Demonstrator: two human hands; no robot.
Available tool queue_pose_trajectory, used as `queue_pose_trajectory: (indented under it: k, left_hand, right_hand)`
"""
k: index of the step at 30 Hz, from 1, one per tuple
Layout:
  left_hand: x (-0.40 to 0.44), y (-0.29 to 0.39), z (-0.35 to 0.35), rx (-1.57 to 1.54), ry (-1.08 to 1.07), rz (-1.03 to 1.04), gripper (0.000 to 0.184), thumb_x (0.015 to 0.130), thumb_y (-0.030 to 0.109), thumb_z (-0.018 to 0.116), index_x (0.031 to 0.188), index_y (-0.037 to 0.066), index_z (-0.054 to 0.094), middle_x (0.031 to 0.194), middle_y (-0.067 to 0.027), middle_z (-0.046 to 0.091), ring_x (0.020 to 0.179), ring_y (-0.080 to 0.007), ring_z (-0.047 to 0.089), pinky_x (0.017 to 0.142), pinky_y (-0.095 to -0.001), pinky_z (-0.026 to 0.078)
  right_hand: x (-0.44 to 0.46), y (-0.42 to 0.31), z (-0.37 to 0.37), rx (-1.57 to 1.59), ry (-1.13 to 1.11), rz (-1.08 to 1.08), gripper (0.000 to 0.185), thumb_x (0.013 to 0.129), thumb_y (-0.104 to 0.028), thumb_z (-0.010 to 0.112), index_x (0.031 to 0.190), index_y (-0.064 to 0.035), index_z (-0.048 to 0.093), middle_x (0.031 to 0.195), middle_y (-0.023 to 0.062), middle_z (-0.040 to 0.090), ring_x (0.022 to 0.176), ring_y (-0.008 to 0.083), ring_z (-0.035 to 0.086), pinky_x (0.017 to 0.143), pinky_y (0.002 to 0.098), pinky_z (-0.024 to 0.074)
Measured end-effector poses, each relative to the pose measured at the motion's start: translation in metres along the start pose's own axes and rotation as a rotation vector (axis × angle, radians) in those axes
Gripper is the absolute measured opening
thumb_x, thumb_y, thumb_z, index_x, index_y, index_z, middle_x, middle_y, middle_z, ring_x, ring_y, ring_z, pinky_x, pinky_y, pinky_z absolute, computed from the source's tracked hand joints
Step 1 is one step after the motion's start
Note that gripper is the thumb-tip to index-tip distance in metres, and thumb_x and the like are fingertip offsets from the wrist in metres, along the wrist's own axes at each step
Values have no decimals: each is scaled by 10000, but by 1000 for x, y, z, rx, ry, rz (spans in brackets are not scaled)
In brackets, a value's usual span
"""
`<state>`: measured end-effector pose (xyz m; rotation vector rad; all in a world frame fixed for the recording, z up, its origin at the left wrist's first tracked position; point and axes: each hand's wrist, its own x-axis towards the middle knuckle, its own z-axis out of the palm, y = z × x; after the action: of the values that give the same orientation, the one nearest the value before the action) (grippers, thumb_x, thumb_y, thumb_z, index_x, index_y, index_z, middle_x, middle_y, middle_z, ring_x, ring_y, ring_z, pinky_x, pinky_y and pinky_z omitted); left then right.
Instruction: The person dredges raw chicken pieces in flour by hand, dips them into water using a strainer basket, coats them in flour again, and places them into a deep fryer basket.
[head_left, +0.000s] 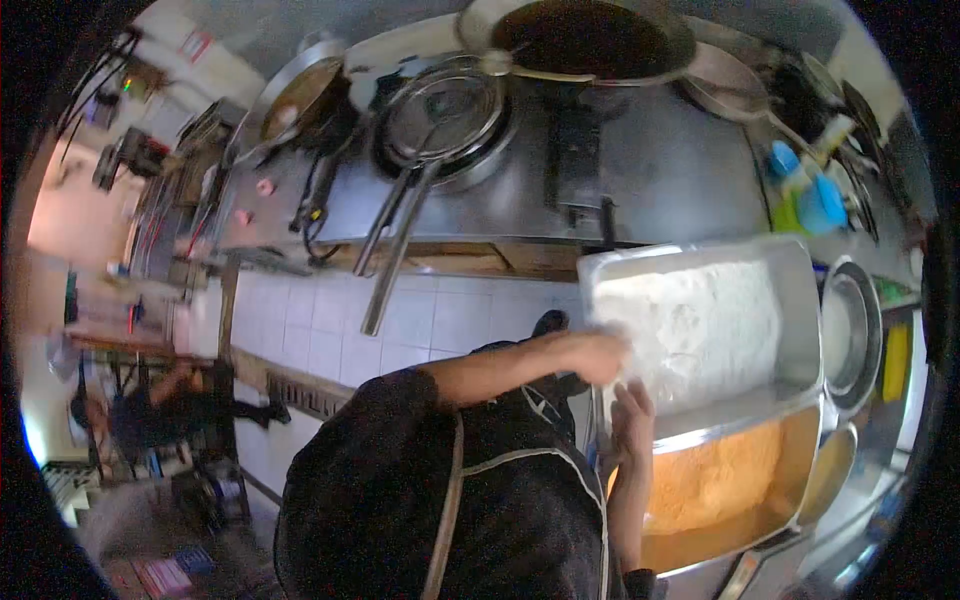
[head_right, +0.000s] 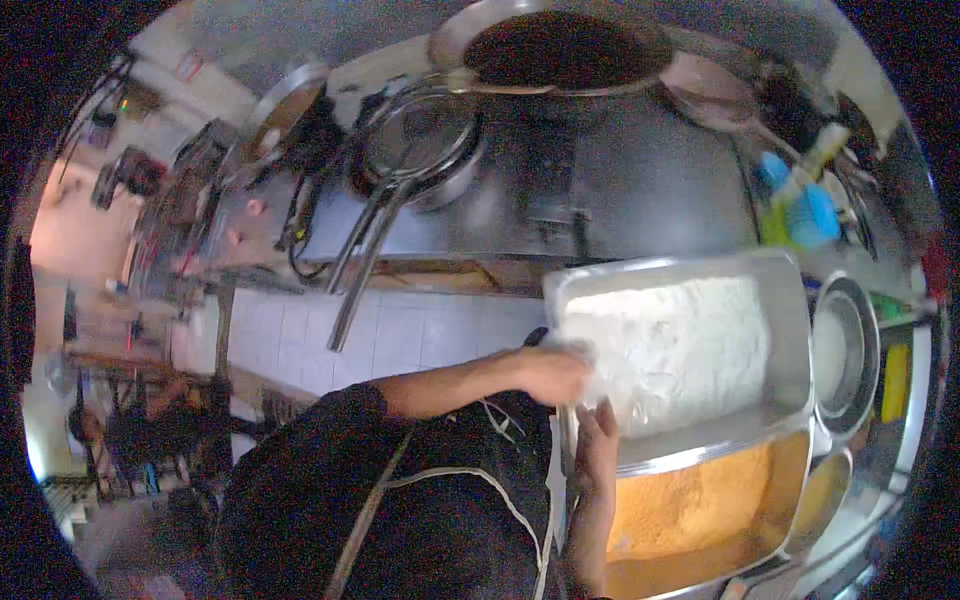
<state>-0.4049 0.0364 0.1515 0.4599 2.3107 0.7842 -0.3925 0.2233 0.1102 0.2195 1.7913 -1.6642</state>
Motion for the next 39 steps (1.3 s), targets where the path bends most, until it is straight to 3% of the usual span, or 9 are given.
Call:
queue_pose_trajectory:
  k: [3,7,15,17,24,28,33,37,39]
  left_hand:
    - [-51,33,-1,-202,199,49,292,866,201,465,836,-60,592,829,-236,607,826,-330,610,737,-436,472]
    - [-135,40,-5,-573,283,170,324,925,258,463,974,-21,621,969,-192,633,912,-283,612,811,-372,459]
    - [-296,-33,180,-951,440,513,357,923,290,505,1028,-32,618,969,-87,664,914,-178,610,817,-309,477]
    - [-383,-60,248,-1638,713,81,285,900,279,537,932,13,635,834,-65,657,801,-140,617,730,-269,494]
    - [-604,-120,433,-1191,2539,-919,237,881,279,506,917,51,558,817,-66,606,727,-157,594,665,-278,466]
    - [-650,-131,466,-1592,2824,-418,214,892,267,507,936,63,558,848,-67,607,743,-177,595,674,-288,475]
    - [-695,-167,478,-1780,2662,-391,229,889,272,529,981,65,567,878,-75,614,803,-195,599,707,-303,484]
    - [-707,-262,571,-1914,2616,-456,213,887,263,536,974,72,570,830,-65,617,738,-189,605,646,-293,481]
    - [-703,-285,642,-1779,2200,-1000,214,887,275,530,933,72,579,773,-54,609,697,-177,594,577,-299,455]
  right_hand:
    - [-47,-47,-1,248,-168,266,571,826,-176,624,1292,69,404,1271,203,483,1177,227,474,1004,323,347]
    - [-79,-81,10,141,-126,-153,202,872,-151,550,932,38,587,965,184,629,911,229,605,898,333,435]
    - [-89,-45,141,25,-697,-572,311,869,-227,543,638,-19,532,729,141,612,721,251,603,748,386,484]
    - [-112,-12,195,-70,-762,-279,260,843,-216,625,684,-18,568,754,138,636,746,256,625,719,395,509]
    - [-55,200,274,-617,-701,42,142,840,-158,585,895,-32,616,904,100,629,836,267,612,759,410,498]
    - [34,302,224,-1016,-672,120,221,846,-248,551,934,-60,628,973,90,633,912,306,592,759,443,482]
    - [134,343,210,-22,-999,1034,323,854,-360,510,983,-95,642,1058,78,639,1007,353,567,758,484,461]
    - [131,369,327,265,-882,979,384,859,-360,442,1080,-65,547,813,80,549,657,214,498,582,364,426]
    - [174,413,404,1839,116,1876,350,867,-316,451,1106,-75,538,821,53,564,663,202,514,564,377,426]
